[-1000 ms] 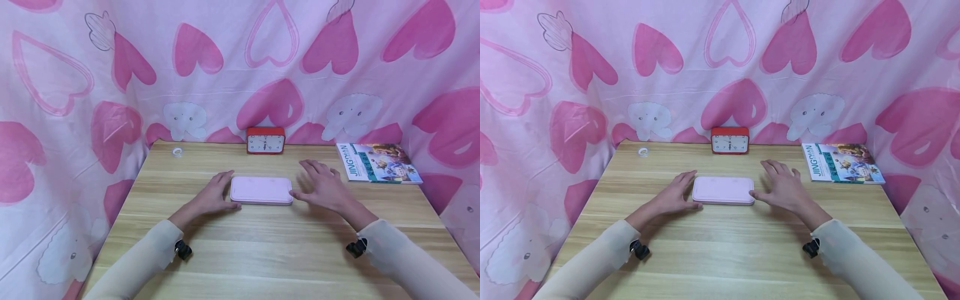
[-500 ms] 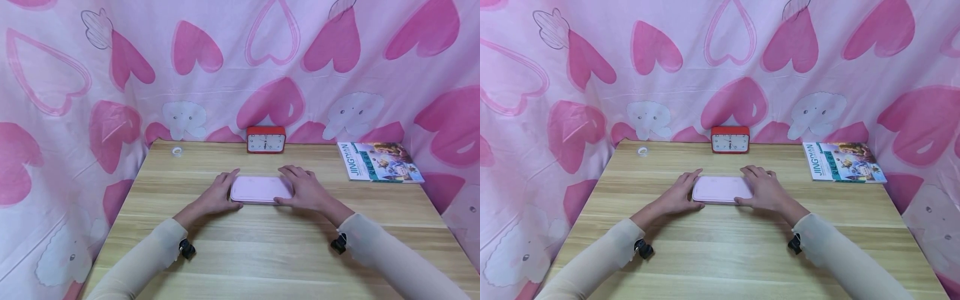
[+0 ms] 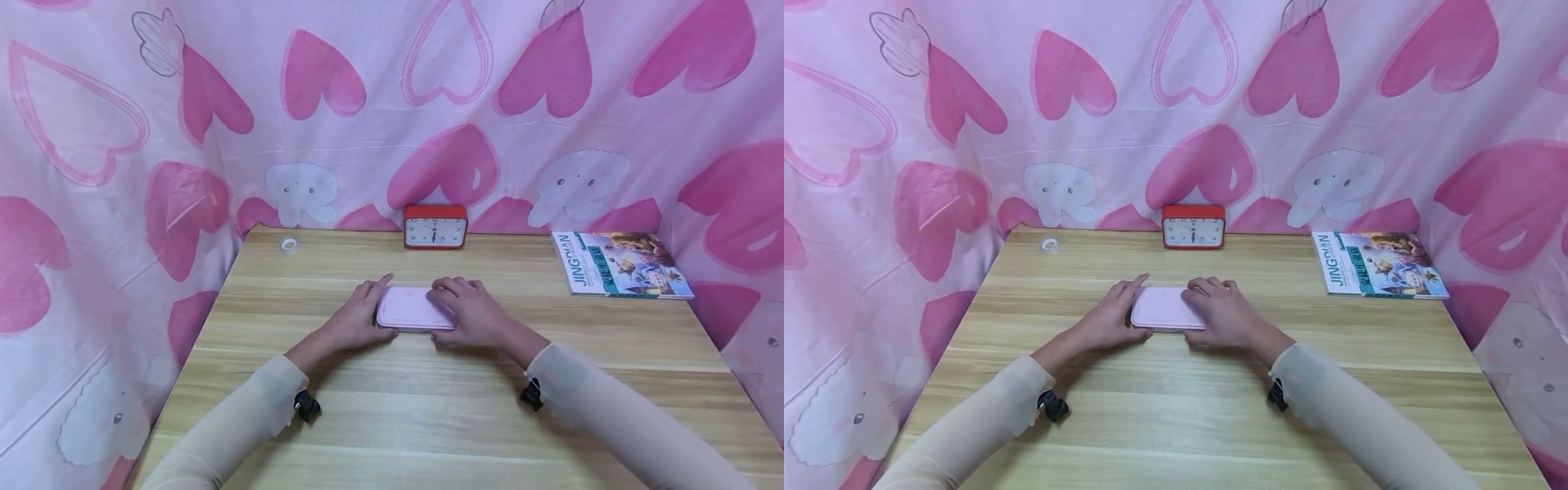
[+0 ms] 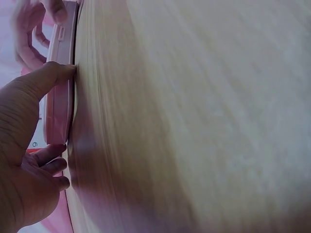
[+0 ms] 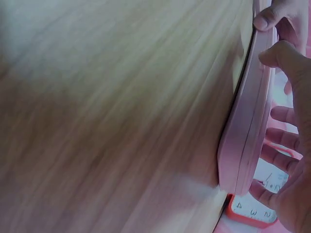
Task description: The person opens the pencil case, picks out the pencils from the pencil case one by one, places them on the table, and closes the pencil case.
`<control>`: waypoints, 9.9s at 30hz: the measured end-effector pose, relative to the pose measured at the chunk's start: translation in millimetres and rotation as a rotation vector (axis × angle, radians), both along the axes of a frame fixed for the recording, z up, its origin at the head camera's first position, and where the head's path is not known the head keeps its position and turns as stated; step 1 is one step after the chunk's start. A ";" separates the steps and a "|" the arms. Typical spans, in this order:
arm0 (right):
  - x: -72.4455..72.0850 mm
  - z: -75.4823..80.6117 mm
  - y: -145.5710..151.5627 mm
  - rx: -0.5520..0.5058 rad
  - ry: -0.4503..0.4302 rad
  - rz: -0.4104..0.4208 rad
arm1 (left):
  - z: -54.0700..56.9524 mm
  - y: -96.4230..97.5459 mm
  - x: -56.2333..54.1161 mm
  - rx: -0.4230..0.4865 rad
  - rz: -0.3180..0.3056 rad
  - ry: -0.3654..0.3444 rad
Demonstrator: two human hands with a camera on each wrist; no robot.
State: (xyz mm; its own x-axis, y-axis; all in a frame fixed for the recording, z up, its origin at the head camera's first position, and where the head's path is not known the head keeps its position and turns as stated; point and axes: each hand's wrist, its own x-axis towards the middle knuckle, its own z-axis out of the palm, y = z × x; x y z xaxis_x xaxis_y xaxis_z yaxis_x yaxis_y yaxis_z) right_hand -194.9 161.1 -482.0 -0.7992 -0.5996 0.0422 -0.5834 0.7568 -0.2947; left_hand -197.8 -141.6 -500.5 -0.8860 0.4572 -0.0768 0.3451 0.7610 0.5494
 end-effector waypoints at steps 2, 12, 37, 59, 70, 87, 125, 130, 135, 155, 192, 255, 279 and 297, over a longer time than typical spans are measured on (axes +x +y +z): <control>-0.5 0.5 -3.8 0.019 0.021 0.011 | 0.6 0.6 -0.1 -0.002 0.000 0.005; 2.4 12.6 -21.9 0.189 0.071 0.047 | 5.0 3.7 0.2 -0.004 0.017 0.015; 0.1 18.4 -31.9 0.314 0.092 0.097 | 3.5 5.4 -0.6 -0.006 0.021 0.001; 4.1 14.5 -37.9 0.345 0.204 0.166 | 8.5 6.7 -2.2 -0.033 0.007 -0.010; -4.3 27.0 -39.8 0.349 0.131 0.189 | 7.8 5.5 -3.6 -0.027 0.004 -0.012; -12.4 31.1 -37.1 0.372 0.117 0.234 | 10.2 6.0 -2.7 -0.042 -0.007 0.013; 1.8 25.8 -54.1 0.384 0.218 0.304 | 10.5 5.0 -2.8 -0.036 -0.046 0.035; 3.4 25.4 -49.1 0.355 0.214 0.249 | 13.3 5.7 -3.9 -0.045 -0.046 0.041; 2.3 24.6 -42.7 0.302 0.240 0.264 | 10.8 4.1 -3.9 -0.039 -0.048 0.043; -1.7 31.9 -18.8 0.209 0.302 0.276 | 8.6 0.8 -0.5 -0.004 -0.047 0.045; -20.6 22.5 12.5 -0.129 0.298 -0.060 | 2.2 -5.1 7.8 0.102 -0.008 0.057; -18.5 -7.8 73.6 -0.035 -0.057 -0.087 | 15.7 -3.3 -6.1 -0.064 0.012 -0.049; -25.1 -13.2 70.4 -0.019 -0.125 -0.080 | 22.3 -2.2 -11.1 -0.091 0.055 -0.123; -18.6 -11.2 67.1 0.018 -0.102 -0.078 | 22.4 -3.8 -14.0 -0.134 0.045 -0.137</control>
